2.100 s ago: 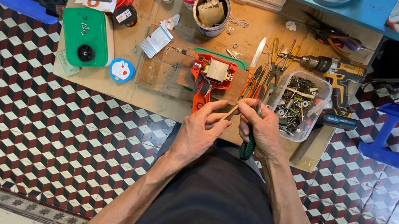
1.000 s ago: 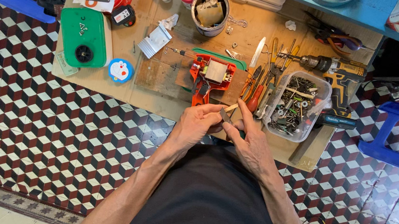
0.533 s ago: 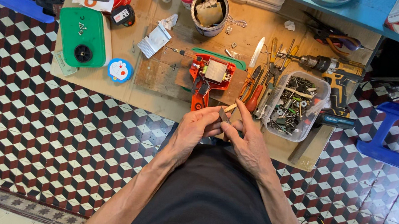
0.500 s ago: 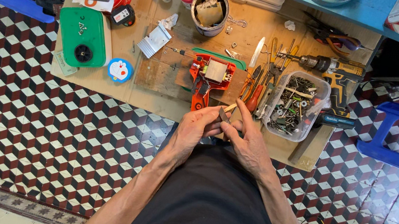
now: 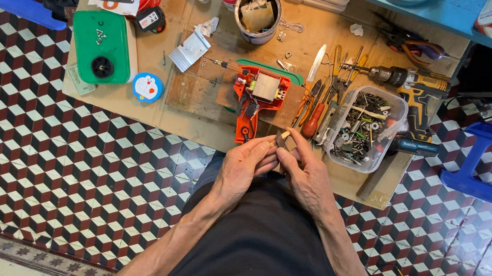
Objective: The person uses a cordless drill to remove screws from an orange heat gun, then opens the casing to access the internal components. They manipulate wires and a small wooden stick, using a knife to scrape or trim the stick while working on the heat gun's internal assembly.
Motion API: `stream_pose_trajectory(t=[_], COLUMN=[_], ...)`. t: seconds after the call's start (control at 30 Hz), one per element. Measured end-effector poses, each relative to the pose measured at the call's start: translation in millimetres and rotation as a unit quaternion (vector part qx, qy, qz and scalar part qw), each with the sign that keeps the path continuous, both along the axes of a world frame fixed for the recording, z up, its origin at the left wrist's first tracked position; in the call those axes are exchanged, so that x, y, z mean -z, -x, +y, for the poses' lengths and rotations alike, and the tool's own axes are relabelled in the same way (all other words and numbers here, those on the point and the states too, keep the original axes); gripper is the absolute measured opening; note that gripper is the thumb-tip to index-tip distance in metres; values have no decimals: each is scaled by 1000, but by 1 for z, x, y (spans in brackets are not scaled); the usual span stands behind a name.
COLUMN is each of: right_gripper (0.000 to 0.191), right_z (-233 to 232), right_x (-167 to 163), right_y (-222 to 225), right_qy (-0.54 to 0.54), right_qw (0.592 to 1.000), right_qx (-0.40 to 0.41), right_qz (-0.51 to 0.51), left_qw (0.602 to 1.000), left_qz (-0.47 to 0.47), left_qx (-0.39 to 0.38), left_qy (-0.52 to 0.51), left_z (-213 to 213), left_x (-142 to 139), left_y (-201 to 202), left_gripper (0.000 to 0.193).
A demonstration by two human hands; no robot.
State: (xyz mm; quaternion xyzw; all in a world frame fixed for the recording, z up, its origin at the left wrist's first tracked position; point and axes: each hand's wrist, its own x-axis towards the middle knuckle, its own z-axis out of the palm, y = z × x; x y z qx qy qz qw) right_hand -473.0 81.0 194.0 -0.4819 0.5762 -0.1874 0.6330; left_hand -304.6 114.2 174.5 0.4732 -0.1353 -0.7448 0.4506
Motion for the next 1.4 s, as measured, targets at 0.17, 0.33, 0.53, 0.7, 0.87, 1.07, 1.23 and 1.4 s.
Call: stream_pose_trajectory(t=[0.17, 0.33, 0.53, 0.7, 0.87, 1.07, 1.23, 1.4], right_gripper=[75, 74, 72, 70, 68, 67, 60, 73], right_z=[-2, -2, -1, 2, 7, 11, 9, 9], right_x=[-7, -14, -15, -10, -4, 0, 0, -3], right_y=[-4, -8, -10, -11, -9, -7, -3, -2], right_qy=[7, -12, -6, 41, 76, 68, 37, -4], right_qw=[998, 999, 999, 999, 997, 997, 999, 999], right_qx=[-45, -21, -17, -25, -30, -25, -3, -17], right_qz=[-49, -39, -27, -6, 2, 38, 39, -39], left_qw=[999, 995, 994, 996, 994, 985, 965, 938], left_qz=[-47, -93, -105, -86, -105, -169, -254, -332], left_qx=[7, 9, -6, -16, 18, 18, 43, 77], left_qy=[12, 40, 42, 23, 1, 30, 58, 61], left_z=[-2, 1, 2, 1, 1, 2, 5, 3], left_x=[11, 18, 13, 4, -7, -19, -29, -29], left_y=[-3, -1, 2, 3, 2, 5, 6, 2], left_gripper=[43, 40, 39, 40, 42, 40, 38, 37])
